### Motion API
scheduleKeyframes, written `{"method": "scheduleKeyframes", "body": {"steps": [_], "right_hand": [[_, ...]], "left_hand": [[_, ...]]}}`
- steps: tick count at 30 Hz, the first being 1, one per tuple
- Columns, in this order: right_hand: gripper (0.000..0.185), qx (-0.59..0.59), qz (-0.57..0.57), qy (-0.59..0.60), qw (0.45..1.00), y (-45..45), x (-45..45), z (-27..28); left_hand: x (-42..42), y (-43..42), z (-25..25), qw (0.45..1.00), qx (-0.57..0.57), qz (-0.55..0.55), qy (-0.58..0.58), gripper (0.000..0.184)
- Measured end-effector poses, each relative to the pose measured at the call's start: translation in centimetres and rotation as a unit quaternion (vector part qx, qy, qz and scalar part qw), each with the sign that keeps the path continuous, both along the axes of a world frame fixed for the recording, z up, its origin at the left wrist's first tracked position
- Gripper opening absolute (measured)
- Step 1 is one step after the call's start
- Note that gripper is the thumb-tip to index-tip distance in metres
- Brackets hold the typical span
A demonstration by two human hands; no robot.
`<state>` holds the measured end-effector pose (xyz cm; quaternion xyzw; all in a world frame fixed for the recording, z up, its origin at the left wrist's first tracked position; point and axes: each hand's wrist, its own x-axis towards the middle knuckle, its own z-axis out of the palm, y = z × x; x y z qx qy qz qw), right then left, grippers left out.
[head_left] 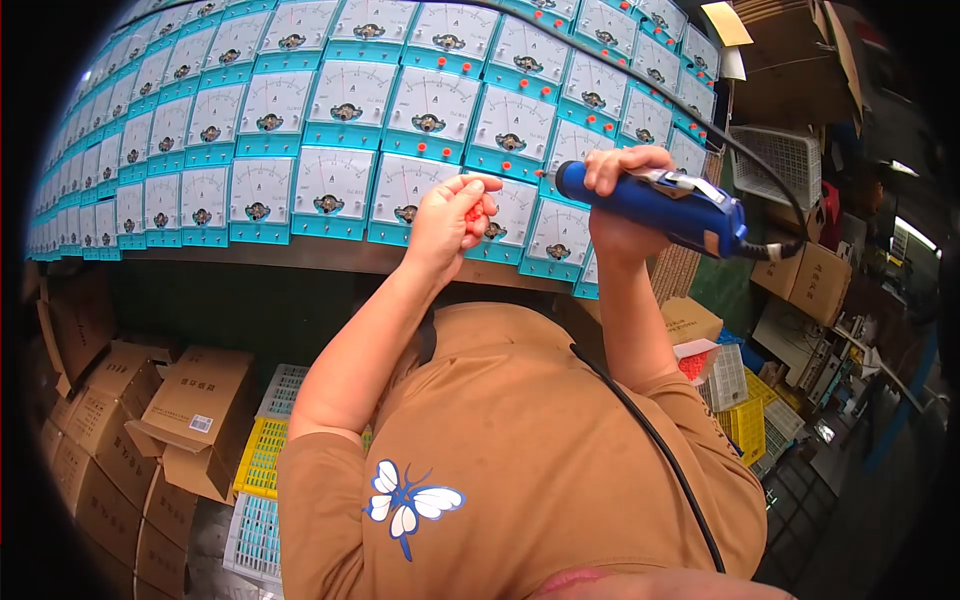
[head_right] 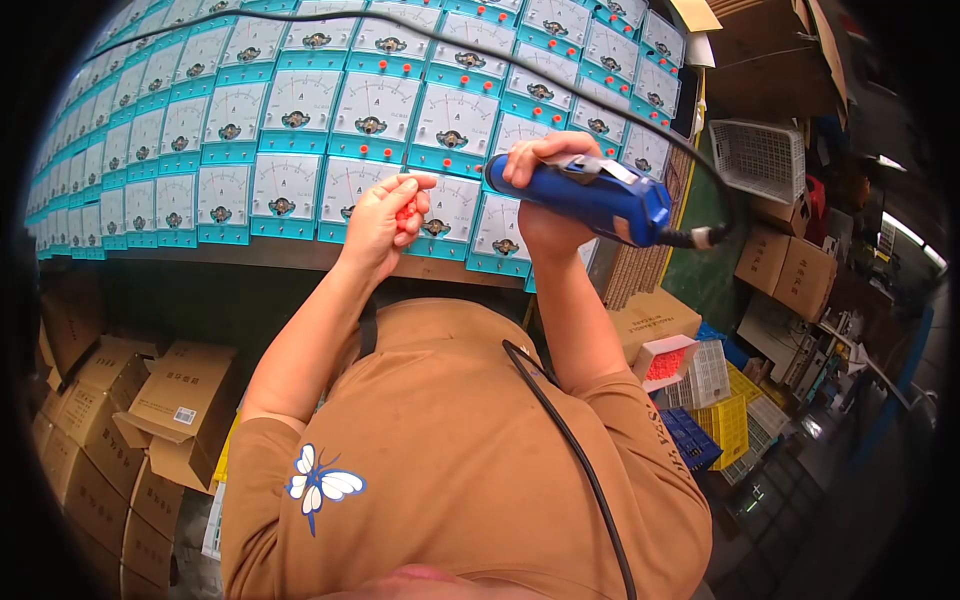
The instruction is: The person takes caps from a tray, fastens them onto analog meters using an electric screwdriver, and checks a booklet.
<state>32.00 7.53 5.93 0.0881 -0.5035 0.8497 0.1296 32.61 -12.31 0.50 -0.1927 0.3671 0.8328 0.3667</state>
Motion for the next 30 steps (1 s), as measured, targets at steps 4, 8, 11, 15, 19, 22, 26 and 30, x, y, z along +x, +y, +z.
{"method": "scheduleKeyframes", "body": {"steps": [4, 8, 11, 15, 19, 22, 26, 30], "right_hand": [[0.061, 0.002, -0.014, -0.020, 1.000, -0.5, -0.3, -1.6], [0.063, -0.018, 0.010, -0.025, 0.999, -1.4, -0.3, -2.6], [0.066, 0.016, 0.031, -0.036, 0.999, -2.7, 0.3, -2.7], [0.068, 0.012, 0.053, -0.011, 0.998, -2.5, 0.1, -2.9], [0.052, -0.111, -0.021, -0.018, 0.993, 1.0, -0.6, -0.1], [0.049, -0.176, 0.054, -0.030, 0.982, 2.1, 0.5, 2.5], [0.047, -0.202, 0.076, -0.043, 0.976, 2.9, 2.4, 2.8], [0.050, -0.149, -0.039, -0.057, 0.986, 4.0, 3.4, 2.2]], "left_hand": [[0.2, -0.8, 0.3, 0.999, 0.045, -0.005, -0.012, 0.024], [0.5, -0.8, 0.2, 0.998, 0.059, 0.010, -0.008, 0.021], [0.8, -0.7, -0.2, 0.997, 0.076, 0.008, -0.019, 0.018], [0.5, 0.1, -0.1, 0.995, 0.084, -0.014, -0.050, 0.016], [0.3, 1.3, -0.2, 0.995, 0.071, -0.010, -0.063, 0.016], [0.3, 2.7, 0.2, 0.995, 0.079, -0.042, -0.053, 0.017], [0.4, 4.3, 1.7, 0.989, 0.095, -0.098, -0.055, 0.018], [0.4, 4.8, 0.5, 0.993, 0.044, -0.107, -0.004, 0.022]]}}
